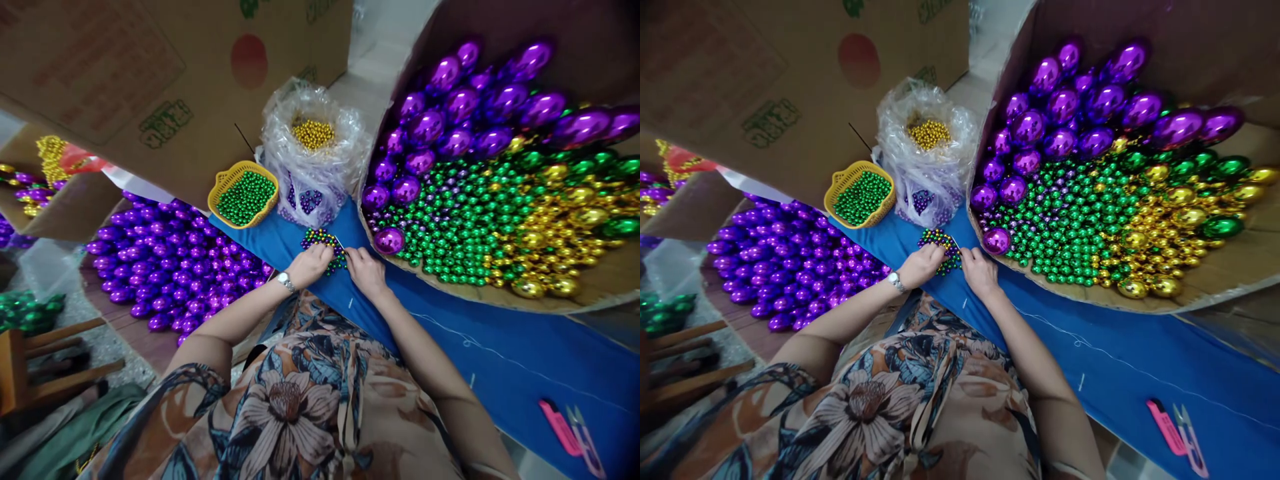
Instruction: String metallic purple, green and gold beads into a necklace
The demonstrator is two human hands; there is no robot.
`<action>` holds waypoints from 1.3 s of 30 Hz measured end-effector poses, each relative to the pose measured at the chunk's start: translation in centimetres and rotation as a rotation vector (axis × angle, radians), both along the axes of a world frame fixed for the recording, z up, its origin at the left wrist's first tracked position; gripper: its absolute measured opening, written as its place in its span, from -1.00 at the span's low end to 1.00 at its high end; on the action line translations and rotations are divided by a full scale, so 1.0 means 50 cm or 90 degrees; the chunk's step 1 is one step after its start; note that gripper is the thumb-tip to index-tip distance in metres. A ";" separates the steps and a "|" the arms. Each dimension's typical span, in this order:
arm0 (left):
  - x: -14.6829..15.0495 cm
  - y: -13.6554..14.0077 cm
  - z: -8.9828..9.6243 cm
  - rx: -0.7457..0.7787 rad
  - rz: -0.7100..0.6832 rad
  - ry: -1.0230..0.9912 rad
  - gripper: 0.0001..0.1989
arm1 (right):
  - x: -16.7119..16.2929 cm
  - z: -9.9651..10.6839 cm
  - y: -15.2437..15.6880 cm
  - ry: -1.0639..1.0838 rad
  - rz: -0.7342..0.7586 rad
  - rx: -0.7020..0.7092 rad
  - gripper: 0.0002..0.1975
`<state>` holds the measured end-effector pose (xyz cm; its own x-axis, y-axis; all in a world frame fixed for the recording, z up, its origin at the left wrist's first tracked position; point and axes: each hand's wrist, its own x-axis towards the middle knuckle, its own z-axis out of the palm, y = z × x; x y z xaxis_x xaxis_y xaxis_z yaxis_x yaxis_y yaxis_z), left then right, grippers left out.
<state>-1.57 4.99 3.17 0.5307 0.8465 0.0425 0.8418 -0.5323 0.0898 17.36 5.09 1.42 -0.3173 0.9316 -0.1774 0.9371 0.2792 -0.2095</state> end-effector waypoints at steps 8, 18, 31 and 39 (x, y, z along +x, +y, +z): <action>0.014 0.010 -0.022 -0.021 -0.050 -0.044 -0.68 | 0.003 0.002 -0.016 -0.015 -0.009 0.005 -0.54; -0.030 -0.016 -0.026 0.067 0.018 -0.225 -0.59 | 0.005 -0.001 -0.020 -0.014 -0.004 0.008 -0.57; -0.026 -0.028 -0.028 -0.027 -0.149 -0.042 -0.26 | 0.004 -0.014 -0.025 -0.005 0.002 0.044 -0.59; -0.018 0.161 0.141 0.161 -0.071 -0.333 -0.65 | 0.007 -0.027 -0.024 0.026 0.013 0.082 -0.64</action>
<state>-2.48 13.05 10.24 0.4705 0.7160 0.5157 0.6578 -0.6742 0.3359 17.70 3.90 0.09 -0.3410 0.9391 -0.0434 0.9223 0.3253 -0.2088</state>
